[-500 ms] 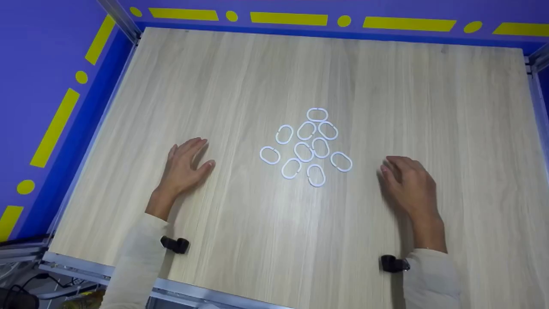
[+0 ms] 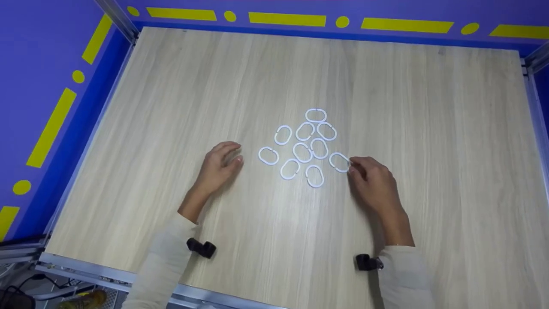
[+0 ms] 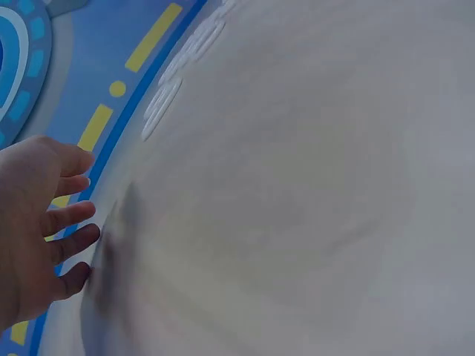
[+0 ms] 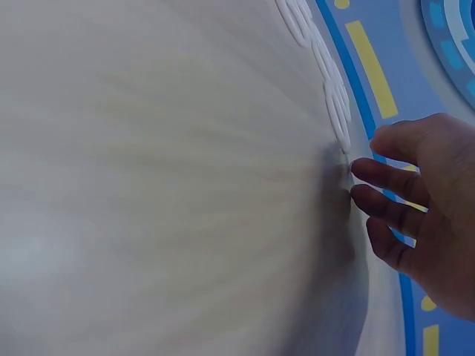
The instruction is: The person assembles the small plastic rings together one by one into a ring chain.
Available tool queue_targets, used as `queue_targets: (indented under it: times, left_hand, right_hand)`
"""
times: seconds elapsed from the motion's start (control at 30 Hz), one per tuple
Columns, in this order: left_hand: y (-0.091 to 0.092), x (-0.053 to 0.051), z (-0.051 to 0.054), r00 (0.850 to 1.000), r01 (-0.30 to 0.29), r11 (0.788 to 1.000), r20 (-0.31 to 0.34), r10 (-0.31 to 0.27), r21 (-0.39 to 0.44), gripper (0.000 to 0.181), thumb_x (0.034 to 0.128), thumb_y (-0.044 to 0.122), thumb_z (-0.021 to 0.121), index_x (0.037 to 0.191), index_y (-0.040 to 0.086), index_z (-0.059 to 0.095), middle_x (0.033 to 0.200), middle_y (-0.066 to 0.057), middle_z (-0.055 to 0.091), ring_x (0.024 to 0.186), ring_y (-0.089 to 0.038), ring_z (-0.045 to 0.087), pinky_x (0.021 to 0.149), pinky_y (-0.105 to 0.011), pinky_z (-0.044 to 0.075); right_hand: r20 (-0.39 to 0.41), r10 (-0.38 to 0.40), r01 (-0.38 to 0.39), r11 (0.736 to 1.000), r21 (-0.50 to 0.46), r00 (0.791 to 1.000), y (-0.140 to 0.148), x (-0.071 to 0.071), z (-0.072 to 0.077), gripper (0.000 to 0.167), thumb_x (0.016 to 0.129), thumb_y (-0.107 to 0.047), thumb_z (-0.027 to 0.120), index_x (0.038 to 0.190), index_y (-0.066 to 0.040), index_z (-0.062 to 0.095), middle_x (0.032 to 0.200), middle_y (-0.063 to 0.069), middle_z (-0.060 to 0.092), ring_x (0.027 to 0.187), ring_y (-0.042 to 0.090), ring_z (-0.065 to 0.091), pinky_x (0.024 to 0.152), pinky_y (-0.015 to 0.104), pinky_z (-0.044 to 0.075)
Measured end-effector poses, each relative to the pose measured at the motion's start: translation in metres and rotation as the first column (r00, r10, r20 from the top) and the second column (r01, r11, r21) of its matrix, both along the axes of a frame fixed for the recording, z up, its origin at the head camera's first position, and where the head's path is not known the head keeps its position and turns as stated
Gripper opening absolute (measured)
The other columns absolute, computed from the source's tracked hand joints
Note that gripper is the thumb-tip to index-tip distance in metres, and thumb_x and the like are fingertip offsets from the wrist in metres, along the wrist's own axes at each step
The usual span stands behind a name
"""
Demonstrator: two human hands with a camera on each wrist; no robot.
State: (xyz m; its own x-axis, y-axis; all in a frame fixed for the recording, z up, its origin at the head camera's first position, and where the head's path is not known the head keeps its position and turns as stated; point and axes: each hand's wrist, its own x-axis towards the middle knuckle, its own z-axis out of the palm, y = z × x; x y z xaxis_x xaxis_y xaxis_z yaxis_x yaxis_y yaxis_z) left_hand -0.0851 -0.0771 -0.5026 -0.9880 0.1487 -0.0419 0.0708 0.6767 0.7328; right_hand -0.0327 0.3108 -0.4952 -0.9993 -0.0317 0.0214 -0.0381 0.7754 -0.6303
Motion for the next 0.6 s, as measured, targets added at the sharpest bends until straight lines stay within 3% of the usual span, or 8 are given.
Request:
queue_targets:
  times: [0.3,0.6]
  left_hand:
    - [0.034,0.000,-0.003,1.000,0.006,0.998,0.023,-0.005,-0.055,0.044,0.0930,0.029,0.070,0.132,0.010,0.066,0.135,-0.005,0.064,0.128,-0.024,0.056,0.106,-0.041,0.042]
    - [0.056,-0.001,-0.008,0.999,-0.037,0.992,-0.015,0.035,-0.123,0.060,0.0882,0.041,0.075,0.136,0.008,0.062,0.130,-0.006,0.060,0.122,-0.025,0.055,0.103,-0.039,0.043]
  right_hand:
    - [-0.011,-0.013,0.013,1.000,-0.014,1.000,-0.013,-0.011,-0.004,0.028,0.099,-0.012,0.063,0.124,-0.001,0.067,0.098,0.014,0.067,0.077,0.005,0.046,0.067,0.010,0.034]
    - [0.025,-0.041,0.041,0.999,-0.008,0.999,-0.015,-0.016,-0.007,0.031,0.099,-0.022,0.066,0.123,-0.002,0.068,0.096,0.009,0.062,0.077,0.009,0.047,0.065,0.015,0.036]
